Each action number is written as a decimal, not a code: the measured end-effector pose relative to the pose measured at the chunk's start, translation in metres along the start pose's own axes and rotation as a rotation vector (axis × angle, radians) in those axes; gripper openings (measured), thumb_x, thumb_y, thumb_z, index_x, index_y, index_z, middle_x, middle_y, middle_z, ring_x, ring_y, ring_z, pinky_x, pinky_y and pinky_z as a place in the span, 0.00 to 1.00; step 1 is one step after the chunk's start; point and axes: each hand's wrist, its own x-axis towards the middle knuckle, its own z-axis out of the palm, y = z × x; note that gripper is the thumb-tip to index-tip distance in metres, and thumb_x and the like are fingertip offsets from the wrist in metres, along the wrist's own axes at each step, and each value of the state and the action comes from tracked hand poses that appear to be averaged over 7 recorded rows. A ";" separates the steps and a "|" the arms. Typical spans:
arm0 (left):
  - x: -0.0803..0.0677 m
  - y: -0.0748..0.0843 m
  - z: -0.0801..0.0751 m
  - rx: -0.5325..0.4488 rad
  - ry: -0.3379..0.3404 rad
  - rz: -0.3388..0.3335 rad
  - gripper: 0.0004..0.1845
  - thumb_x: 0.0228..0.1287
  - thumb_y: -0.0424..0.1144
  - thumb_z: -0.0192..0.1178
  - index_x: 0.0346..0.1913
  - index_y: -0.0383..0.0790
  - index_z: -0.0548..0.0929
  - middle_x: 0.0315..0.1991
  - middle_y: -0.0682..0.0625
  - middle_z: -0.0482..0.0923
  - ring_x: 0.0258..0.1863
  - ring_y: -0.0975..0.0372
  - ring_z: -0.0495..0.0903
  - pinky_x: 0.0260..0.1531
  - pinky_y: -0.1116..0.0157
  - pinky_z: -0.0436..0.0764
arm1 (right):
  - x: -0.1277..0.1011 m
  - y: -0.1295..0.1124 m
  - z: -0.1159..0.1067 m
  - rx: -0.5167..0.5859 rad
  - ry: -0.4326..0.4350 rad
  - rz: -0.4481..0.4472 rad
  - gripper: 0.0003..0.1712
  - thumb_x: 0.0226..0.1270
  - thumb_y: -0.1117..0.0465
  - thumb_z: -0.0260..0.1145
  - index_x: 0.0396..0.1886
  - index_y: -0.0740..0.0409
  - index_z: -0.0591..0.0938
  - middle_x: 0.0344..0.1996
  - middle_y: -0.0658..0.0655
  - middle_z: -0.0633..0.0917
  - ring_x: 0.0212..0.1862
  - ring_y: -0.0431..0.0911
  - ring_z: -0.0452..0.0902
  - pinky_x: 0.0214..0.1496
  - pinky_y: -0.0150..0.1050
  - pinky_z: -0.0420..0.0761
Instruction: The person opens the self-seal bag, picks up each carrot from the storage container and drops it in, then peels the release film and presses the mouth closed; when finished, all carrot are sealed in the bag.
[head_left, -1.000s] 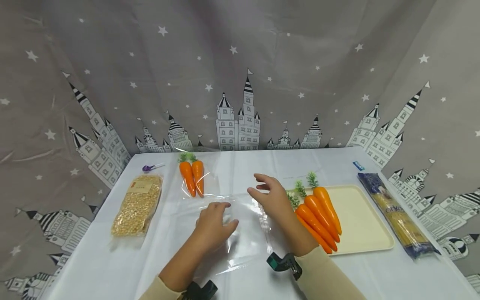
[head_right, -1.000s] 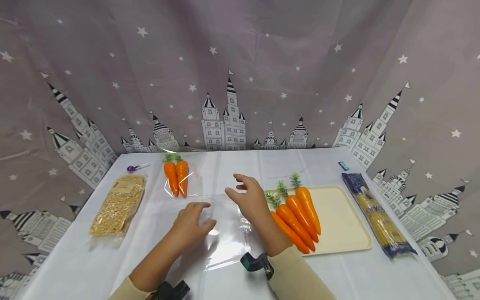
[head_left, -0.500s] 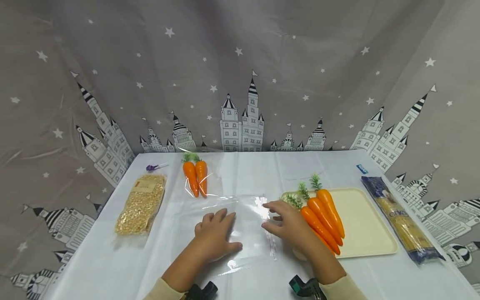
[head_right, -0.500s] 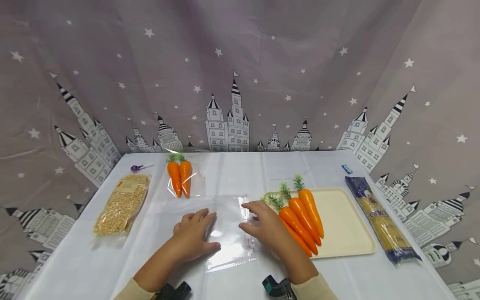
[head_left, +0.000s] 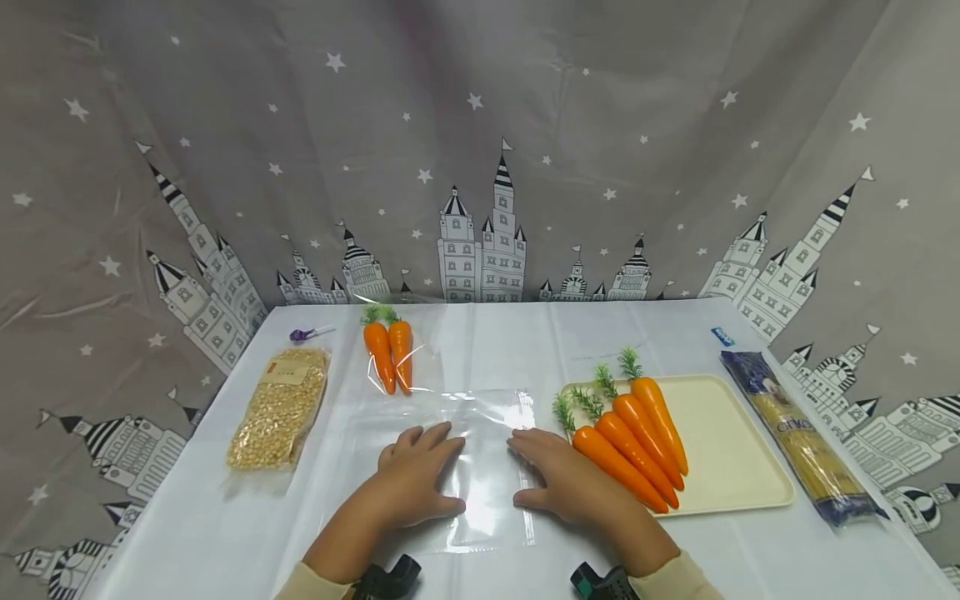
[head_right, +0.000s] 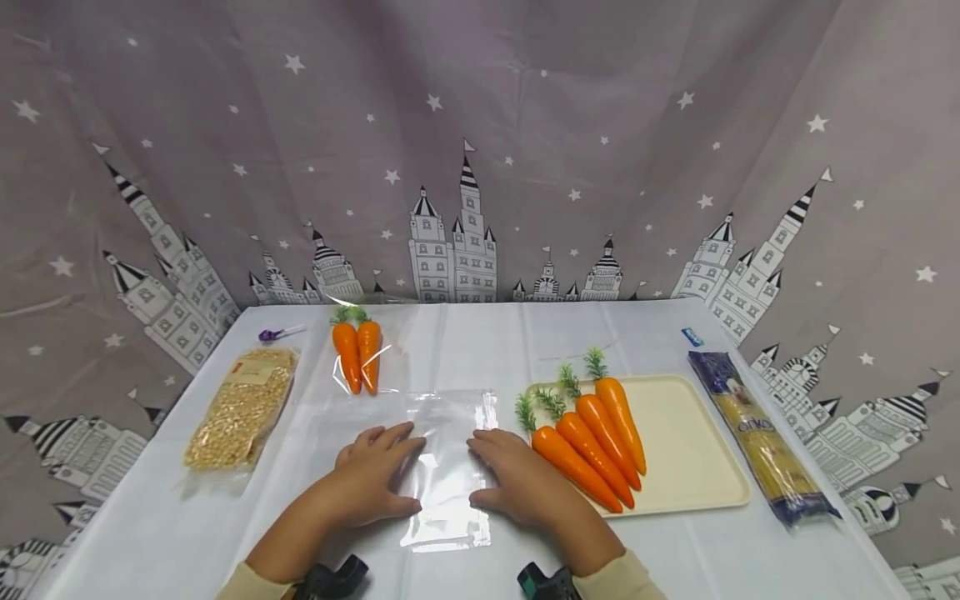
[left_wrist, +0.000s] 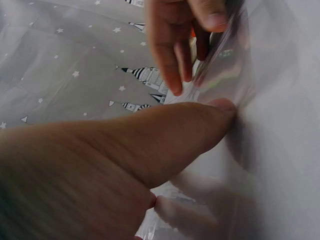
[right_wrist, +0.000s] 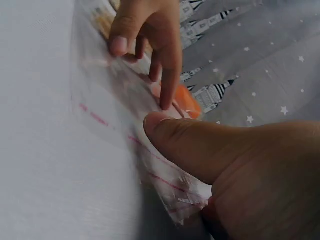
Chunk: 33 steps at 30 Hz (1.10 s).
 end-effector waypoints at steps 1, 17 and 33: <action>0.000 0.000 0.000 -0.003 -0.007 -0.003 0.48 0.49 0.63 0.78 0.75 0.56 0.74 0.81 0.49 0.61 0.78 0.37 0.57 0.70 0.31 0.60 | 0.000 0.000 0.001 -0.007 -0.013 0.001 0.44 0.65 0.46 0.76 0.77 0.53 0.72 0.78 0.55 0.71 0.79 0.55 0.63 0.81 0.57 0.63; -0.007 0.011 -0.003 -0.015 0.032 0.003 0.48 0.50 0.66 0.76 0.75 0.54 0.75 0.81 0.46 0.60 0.77 0.37 0.58 0.69 0.30 0.60 | 0.000 -0.004 0.004 -0.118 -0.115 0.019 0.41 0.64 0.41 0.75 0.75 0.44 0.75 0.78 0.45 0.70 0.82 0.55 0.57 0.79 0.61 0.64; -0.005 0.018 0.015 0.016 -0.001 0.025 0.51 0.52 0.70 0.73 0.79 0.58 0.69 0.84 0.49 0.55 0.80 0.35 0.52 0.71 0.30 0.57 | -0.004 -0.008 0.008 -0.085 -0.106 0.013 0.41 0.63 0.42 0.76 0.74 0.43 0.76 0.78 0.45 0.71 0.83 0.57 0.55 0.78 0.63 0.64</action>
